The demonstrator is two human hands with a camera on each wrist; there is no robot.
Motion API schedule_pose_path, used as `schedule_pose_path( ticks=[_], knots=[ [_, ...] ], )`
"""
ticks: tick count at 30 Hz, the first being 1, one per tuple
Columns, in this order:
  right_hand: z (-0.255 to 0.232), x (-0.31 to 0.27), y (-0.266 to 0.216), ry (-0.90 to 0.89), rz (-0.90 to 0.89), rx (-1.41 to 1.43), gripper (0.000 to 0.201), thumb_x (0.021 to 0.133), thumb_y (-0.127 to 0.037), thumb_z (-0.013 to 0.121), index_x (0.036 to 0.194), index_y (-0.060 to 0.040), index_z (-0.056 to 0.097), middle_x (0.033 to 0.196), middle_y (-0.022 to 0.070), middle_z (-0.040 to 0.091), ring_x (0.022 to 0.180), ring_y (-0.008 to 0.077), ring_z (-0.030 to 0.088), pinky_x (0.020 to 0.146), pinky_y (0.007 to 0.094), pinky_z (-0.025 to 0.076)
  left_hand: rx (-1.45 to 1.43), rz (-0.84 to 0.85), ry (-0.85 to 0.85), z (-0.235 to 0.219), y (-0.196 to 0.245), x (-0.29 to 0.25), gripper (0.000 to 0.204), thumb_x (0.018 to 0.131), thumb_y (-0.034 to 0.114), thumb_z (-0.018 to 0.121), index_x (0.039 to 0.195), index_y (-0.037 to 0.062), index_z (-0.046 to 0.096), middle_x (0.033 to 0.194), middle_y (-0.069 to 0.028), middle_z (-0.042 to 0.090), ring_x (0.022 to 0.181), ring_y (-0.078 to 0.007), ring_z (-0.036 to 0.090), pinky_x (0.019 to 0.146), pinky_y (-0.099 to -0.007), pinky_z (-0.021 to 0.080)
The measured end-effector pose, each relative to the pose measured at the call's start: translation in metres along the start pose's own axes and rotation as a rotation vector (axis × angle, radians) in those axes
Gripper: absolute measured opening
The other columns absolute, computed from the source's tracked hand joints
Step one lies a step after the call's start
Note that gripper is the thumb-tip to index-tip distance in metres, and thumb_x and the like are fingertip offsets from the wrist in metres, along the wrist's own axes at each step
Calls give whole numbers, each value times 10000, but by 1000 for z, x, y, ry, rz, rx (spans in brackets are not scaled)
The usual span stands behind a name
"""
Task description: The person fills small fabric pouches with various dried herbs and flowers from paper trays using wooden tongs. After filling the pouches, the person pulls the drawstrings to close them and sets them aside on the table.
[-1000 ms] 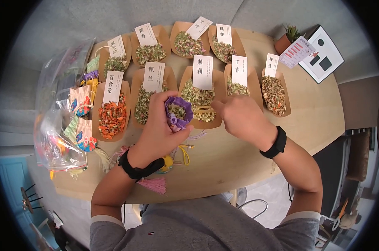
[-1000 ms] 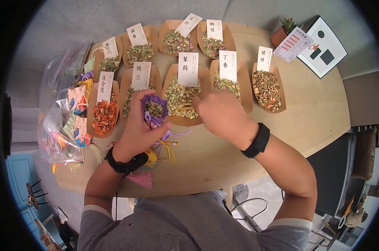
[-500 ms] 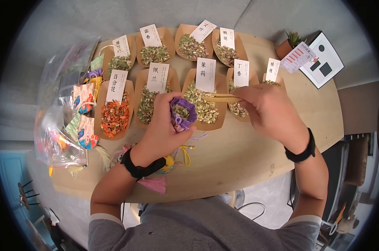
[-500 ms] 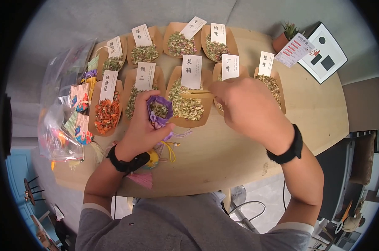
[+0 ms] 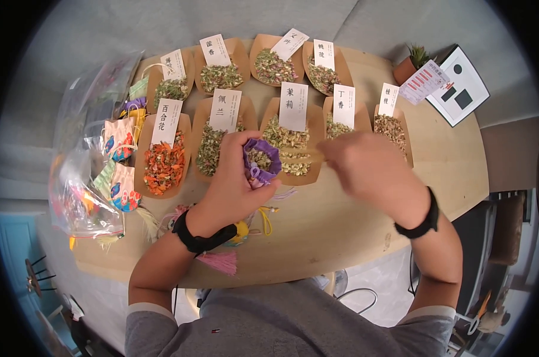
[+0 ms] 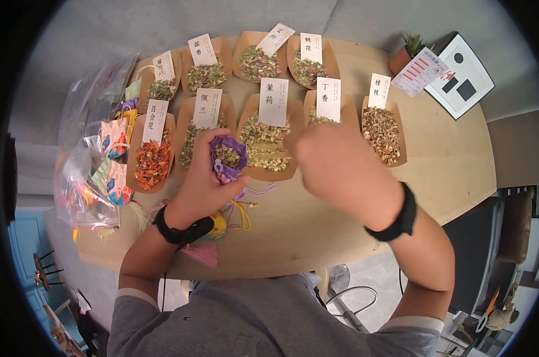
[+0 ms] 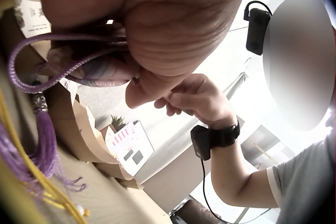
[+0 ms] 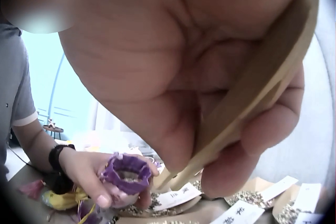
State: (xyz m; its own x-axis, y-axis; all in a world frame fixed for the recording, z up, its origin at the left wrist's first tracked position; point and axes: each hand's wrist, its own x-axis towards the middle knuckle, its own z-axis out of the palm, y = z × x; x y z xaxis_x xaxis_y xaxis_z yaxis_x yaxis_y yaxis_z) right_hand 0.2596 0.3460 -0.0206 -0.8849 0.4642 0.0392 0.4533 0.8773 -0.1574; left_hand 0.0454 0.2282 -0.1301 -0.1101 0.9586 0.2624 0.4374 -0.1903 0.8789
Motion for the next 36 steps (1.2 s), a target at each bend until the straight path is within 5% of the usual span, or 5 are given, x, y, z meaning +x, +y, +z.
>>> schedule_pose_path(
  ticks=[5,10,14,19,36],
  knots=[
    [44,1,-3,-22,-81,20,116,781,-6,574,849,13,666,752,180,662,763,375,683,653,472,542,-10,-8,10,1,-3,-1,767,760,52,800,1394,50,369,1216,-81,440,1114,-171,495,977,-313,439],
    [33,-1,20,-88,180,-75,130,821,-1,573,916,19,660,848,180,642,803,389,654,720,471,533,-22,-6,13,1,-2,-1,771,755,41,801,1394,51,370,1217,-78,441,1113,-165,498,975,-310,441],
    [36,1,31,-102,218,-53,121,844,-10,570,917,15,663,852,198,642,819,404,644,740,480,526,35,31,13,0,-2,0,777,755,32,799,1399,54,365,1212,-74,438,1107,-160,498,971,-306,442],
    [53,4,31,-105,86,164,104,834,-13,597,921,22,642,872,203,652,868,419,639,750,499,510,-41,-30,7,1,-4,-2,777,752,41,802,1397,52,369,1214,-78,437,1110,-170,497,976,-314,437],
    [28,-2,23,-5,18,-1,196,752,28,590,932,1,664,820,166,659,796,373,663,682,472,532,-4,-11,5,1,-2,-1,769,759,35,798,1398,54,370,1219,-81,435,1119,-171,500,979,-311,444]
  ],
)
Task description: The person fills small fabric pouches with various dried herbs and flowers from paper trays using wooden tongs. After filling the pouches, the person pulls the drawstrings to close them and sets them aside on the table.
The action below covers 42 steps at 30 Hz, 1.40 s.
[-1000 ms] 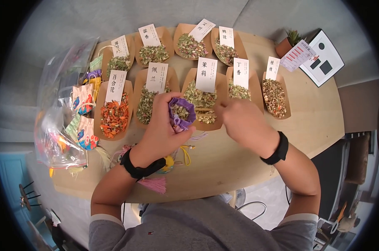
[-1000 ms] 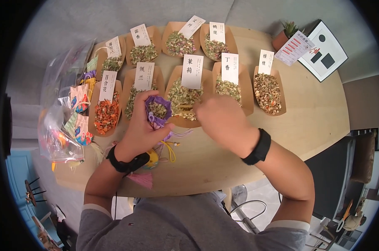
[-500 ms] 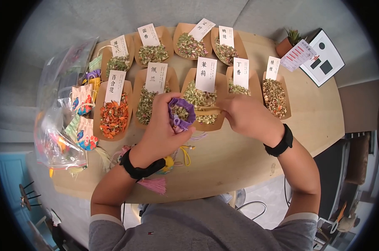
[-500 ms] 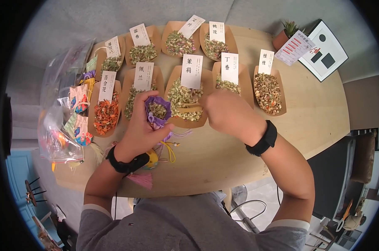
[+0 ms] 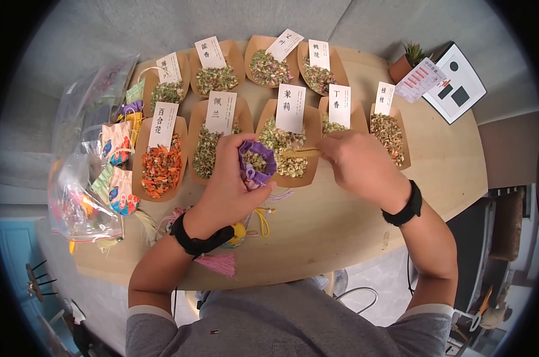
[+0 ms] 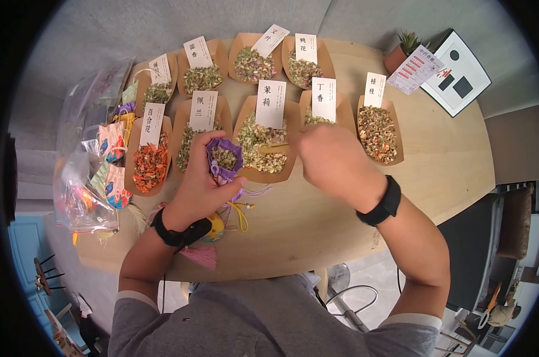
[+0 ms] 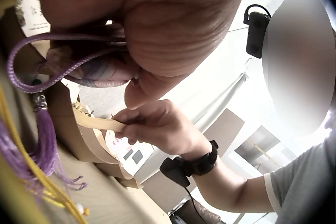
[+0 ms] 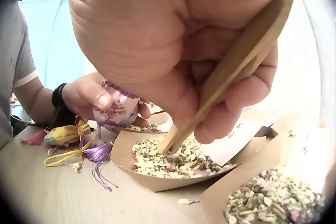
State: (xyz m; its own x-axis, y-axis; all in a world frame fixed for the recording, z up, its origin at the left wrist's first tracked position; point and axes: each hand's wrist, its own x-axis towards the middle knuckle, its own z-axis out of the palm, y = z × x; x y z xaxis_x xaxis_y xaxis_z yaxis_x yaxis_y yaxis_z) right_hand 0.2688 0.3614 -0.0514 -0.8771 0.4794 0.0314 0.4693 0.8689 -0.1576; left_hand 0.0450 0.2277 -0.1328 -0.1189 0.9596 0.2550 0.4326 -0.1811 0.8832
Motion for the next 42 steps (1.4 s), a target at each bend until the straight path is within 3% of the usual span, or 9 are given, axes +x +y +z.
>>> schedule_pose_path(
  ticks=[8,11,14,16,22,26,28,32,42],
  knots=[
    [-62,5,-19,104,-17,71,133,743,29,583,857,12,649,787,164,655,757,384,660,646,482,520,-28,-3,-10,-1,2,0,757,768,60,794,1394,53,369,1215,-91,432,1128,-187,491,997,-322,427],
    [-66,9,-34,118,-109,33,215,767,4,697,981,-3,715,830,160,685,764,359,654,640,433,518,-73,-5,4,3,-1,-1,758,772,63,794,1396,53,365,1217,-89,430,1123,-182,487,995,-321,428],
    [-67,9,-40,-27,-48,-38,191,767,9,694,958,-1,699,810,165,665,776,359,655,652,441,515,-10,10,9,1,0,0,757,776,60,792,1397,51,359,1221,-84,431,1122,-174,482,991,-318,431],
    [-69,8,-32,122,-35,-15,115,746,8,587,843,14,649,788,187,652,788,388,670,664,474,534,-31,-5,2,1,0,0,759,774,56,792,1396,49,359,1222,-83,431,1122,-171,482,988,-316,433],
    [-10,-2,-19,-89,-92,-41,132,759,-17,602,868,25,664,834,194,666,784,370,684,679,460,558,-44,-10,-8,1,0,0,759,769,38,790,1396,52,363,1217,-80,430,1122,-163,482,979,-305,437],
    [9,-2,-17,-22,-113,-72,113,769,-29,604,839,31,670,839,198,666,772,368,685,687,454,564,-19,-9,-2,1,2,-1,764,765,33,789,1399,55,364,1220,-78,429,1124,-164,484,979,-304,438],
    [11,-3,-6,-69,80,-118,146,780,7,575,908,16,645,835,180,646,803,377,658,704,460,538,-30,-19,-3,1,1,-1,767,762,36,792,1399,54,365,1223,-80,429,1127,-166,485,980,-306,438],
    [9,-2,4,-114,174,-115,119,813,-2,570,902,25,644,821,199,645,804,395,652,710,476,526,-28,8,1,2,1,0,772,758,46,797,1398,51,367,1231,-86,430,1130,-175,488,987,-313,435],
    [18,1,0,-156,19,119,110,850,-29,619,949,9,650,816,216,646,816,413,640,714,493,509,-5,11,7,0,3,0,775,754,53,803,1396,47,369,1223,-91,440,1133,-185,493,996,-322,432]
  ],
)
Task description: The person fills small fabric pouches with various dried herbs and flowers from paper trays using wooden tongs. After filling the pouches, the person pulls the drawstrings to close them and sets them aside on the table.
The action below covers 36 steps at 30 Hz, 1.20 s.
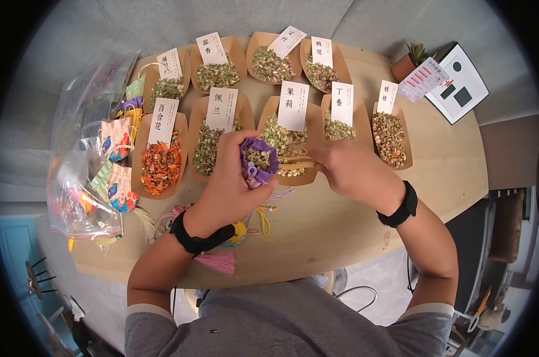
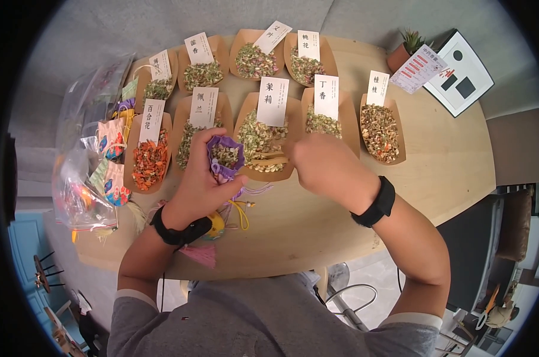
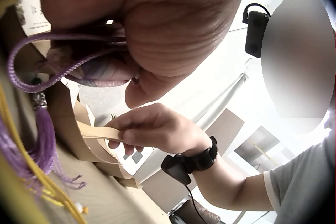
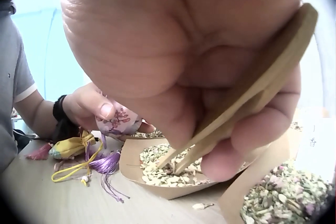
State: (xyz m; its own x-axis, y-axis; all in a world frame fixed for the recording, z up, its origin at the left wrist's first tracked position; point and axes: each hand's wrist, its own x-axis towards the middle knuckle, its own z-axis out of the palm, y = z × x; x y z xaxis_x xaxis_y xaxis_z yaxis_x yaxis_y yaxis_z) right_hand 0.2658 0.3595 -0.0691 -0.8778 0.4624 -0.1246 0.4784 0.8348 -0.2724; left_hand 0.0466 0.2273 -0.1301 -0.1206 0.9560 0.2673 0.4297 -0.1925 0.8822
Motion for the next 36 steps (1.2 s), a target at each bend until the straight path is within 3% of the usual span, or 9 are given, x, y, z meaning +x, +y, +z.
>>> schedule_pose_path(
  ticks=[2,4,14,17,26,28,32,34,36],
  knots=[
    [3,-1,-4,-4,-5,-11,126,836,-16,622,957,9,647,814,203,649,819,403,648,712,486,515,-8,7,3,0,0,0,773,754,53,803,1395,46,371,1223,-92,440,1133,-185,494,997,-322,431],
    [7,-3,-7,110,-83,-97,168,772,19,587,924,14,659,763,182,667,780,372,670,698,471,544,1,9,3,0,-1,0,771,754,55,803,1394,46,374,1223,-92,440,1133,-186,495,998,-323,431],
    [7,-6,-3,172,-56,-110,161,763,9,598,910,-20,658,767,152,669,790,347,679,687,455,551,10,-1,-1,0,-1,0,769,757,61,804,1397,51,376,1208,-88,449,1122,-184,500,990,-321,438],
    [-7,-8,0,110,22,-127,233,777,25,624,999,-20,679,770,153,650,775,358,663,673,458,535,-17,-18,-7,1,-2,0,762,764,58,800,1397,54,375,1203,-85,450,1118,-180,501,982,-317,443],
    [-77,-7,-30,268,-9,-27,163,750,11,602,886,-36,678,798,181,668,784,376,674,669,482,528,-69,-32,-22,1,-4,-1,763,774,51,792,1402,52,359,1227,-83,439,1130,-171,493,982,-313,443],
    [-78,-2,-39,320,-135,-60,143,749,-12,620,878,-29,680,794,180,669,783,382,672,669,480,530,-34,-7,-10,1,-7,-1,760,776,49,791,1401,53,359,1235,-84,437,1133,-169,492,980,-312,443],
    [-80,1,-51,228,-139,-80,138,744,-17,618,870,-22,674,793,188,669,783,389,671,669,485,529,-30,-24,-3,2,-6,-1,760,779,50,793,1403,55,358,1248,-86,435,1141,-167,487,976,-309,445],
    [-87,-1,-48,223,-82,-124,278,757,18,707,1032,-25,711,821,163,685,784,363,659,671,452,518,-55,-39,-5,2,-6,-2,764,777,52,795,1403,54,358,1247,-85,437,1138,-167,489,975,-310,446],
    [-84,-6,-41,194,-48,-103,188,751,7,652,936,-7,683,789,180,670,778,376,666,670,465,527,-79,-51,-11,0,-6,-2,767,776,55,798,1404,53,358,1245,-84,439,1135,-167,490,974,-311,447]
  ],
)
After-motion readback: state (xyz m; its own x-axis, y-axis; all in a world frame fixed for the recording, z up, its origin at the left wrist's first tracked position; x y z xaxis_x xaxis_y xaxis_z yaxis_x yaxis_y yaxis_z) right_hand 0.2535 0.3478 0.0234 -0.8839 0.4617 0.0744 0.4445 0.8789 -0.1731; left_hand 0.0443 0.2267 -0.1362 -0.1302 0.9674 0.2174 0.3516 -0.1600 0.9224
